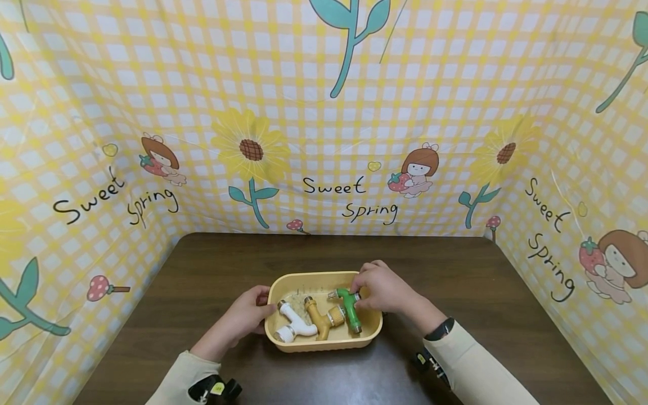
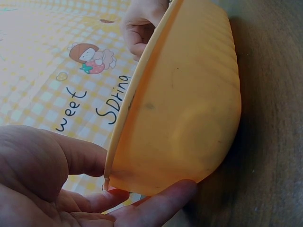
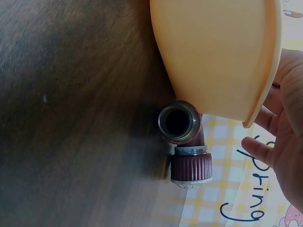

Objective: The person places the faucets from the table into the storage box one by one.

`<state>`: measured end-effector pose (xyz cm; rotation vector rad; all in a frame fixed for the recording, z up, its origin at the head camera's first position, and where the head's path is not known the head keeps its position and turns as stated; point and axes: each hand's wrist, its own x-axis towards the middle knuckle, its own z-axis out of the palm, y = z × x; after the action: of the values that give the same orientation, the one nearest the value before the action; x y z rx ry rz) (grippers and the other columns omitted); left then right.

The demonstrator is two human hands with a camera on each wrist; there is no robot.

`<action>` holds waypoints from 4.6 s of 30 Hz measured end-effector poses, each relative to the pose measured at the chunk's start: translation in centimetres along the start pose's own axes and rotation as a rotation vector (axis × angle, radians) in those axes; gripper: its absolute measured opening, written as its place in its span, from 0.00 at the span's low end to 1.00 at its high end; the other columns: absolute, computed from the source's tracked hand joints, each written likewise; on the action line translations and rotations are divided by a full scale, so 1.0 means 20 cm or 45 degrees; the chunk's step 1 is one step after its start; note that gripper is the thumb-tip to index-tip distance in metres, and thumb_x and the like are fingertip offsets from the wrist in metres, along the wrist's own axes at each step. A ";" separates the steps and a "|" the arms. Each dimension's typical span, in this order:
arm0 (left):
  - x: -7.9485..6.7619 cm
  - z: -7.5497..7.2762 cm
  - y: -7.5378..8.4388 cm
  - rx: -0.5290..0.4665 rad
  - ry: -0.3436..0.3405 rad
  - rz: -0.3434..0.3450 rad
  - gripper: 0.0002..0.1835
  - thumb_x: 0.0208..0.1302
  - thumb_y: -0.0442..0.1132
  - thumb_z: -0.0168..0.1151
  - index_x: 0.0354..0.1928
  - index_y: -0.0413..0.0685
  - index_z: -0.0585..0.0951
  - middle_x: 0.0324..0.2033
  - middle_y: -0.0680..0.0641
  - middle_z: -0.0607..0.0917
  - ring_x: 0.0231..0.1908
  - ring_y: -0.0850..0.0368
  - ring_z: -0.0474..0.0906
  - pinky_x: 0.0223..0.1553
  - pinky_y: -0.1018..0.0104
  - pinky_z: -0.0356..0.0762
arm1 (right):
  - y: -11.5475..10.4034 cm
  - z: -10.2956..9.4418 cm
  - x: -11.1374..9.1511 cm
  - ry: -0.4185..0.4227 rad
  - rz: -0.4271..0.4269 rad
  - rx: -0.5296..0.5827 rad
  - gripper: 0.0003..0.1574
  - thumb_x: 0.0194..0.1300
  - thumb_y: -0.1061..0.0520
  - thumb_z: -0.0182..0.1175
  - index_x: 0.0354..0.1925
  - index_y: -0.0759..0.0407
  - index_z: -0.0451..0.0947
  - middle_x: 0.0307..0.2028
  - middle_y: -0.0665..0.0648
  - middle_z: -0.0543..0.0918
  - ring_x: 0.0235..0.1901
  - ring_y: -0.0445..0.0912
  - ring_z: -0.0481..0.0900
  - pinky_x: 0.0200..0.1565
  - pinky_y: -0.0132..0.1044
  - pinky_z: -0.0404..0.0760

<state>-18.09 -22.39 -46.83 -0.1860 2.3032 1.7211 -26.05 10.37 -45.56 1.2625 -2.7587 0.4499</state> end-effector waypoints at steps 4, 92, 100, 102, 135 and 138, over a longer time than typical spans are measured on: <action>0.00 0.00 0.00 0.002 -0.003 -0.001 0.22 0.67 0.31 0.56 0.62 0.36 0.67 0.52 0.33 0.76 0.40 0.47 0.83 0.31 0.53 0.86 | 0.00 0.01 0.01 -0.017 0.000 -0.018 0.14 0.45 0.45 0.75 0.33 0.39 0.84 0.29 0.34 0.81 0.38 0.36 0.71 0.58 0.44 0.64; 0.00 0.01 0.00 0.039 0.016 -0.002 0.23 0.67 0.31 0.57 0.63 0.37 0.67 0.53 0.33 0.76 0.41 0.46 0.83 0.30 0.54 0.86 | -0.08 0.03 0.06 -0.241 -0.128 -0.610 0.10 0.52 0.45 0.72 0.32 0.43 0.81 0.25 0.40 0.79 0.42 0.43 0.74 0.64 0.65 0.60; 0.00 0.01 0.00 0.028 0.013 -0.001 0.23 0.67 0.31 0.57 0.63 0.37 0.67 0.53 0.33 0.76 0.40 0.46 0.83 0.30 0.54 0.86 | -0.08 0.04 0.06 -0.239 -0.124 -0.643 0.11 0.51 0.45 0.72 0.32 0.43 0.81 0.26 0.40 0.80 0.42 0.44 0.74 0.64 0.65 0.61; -0.01 0.01 0.00 0.028 0.014 0.000 0.23 0.67 0.31 0.57 0.63 0.36 0.67 0.53 0.33 0.76 0.40 0.46 0.83 0.30 0.54 0.86 | -0.08 0.04 0.06 -0.242 -0.123 -0.647 0.11 0.51 0.45 0.73 0.32 0.43 0.82 0.27 0.41 0.81 0.42 0.44 0.75 0.64 0.65 0.60; 0.01 0.00 -0.01 0.024 0.002 0.003 0.23 0.67 0.32 0.57 0.63 0.37 0.67 0.52 0.34 0.76 0.40 0.46 0.83 0.31 0.54 0.86 | -0.08 0.04 0.04 -0.192 -0.157 -0.692 0.09 0.53 0.48 0.70 0.35 0.43 0.83 0.27 0.43 0.82 0.41 0.45 0.76 0.64 0.64 0.62; 0.01 0.00 -0.01 0.021 0.005 0.003 0.23 0.67 0.32 0.57 0.63 0.37 0.67 0.52 0.34 0.76 0.39 0.47 0.83 0.30 0.54 0.86 | -0.08 0.04 0.04 -0.187 -0.160 -0.692 0.09 0.53 0.48 0.70 0.35 0.43 0.83 0.28 0.43 0.82 0.41 0.44 0.75 0.64 0.64 0.62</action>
<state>-18.18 -22.47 -47.03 -0.1838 2.3204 1.7043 -25.30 8.49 -45.71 1.3394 -2.6112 -0.3940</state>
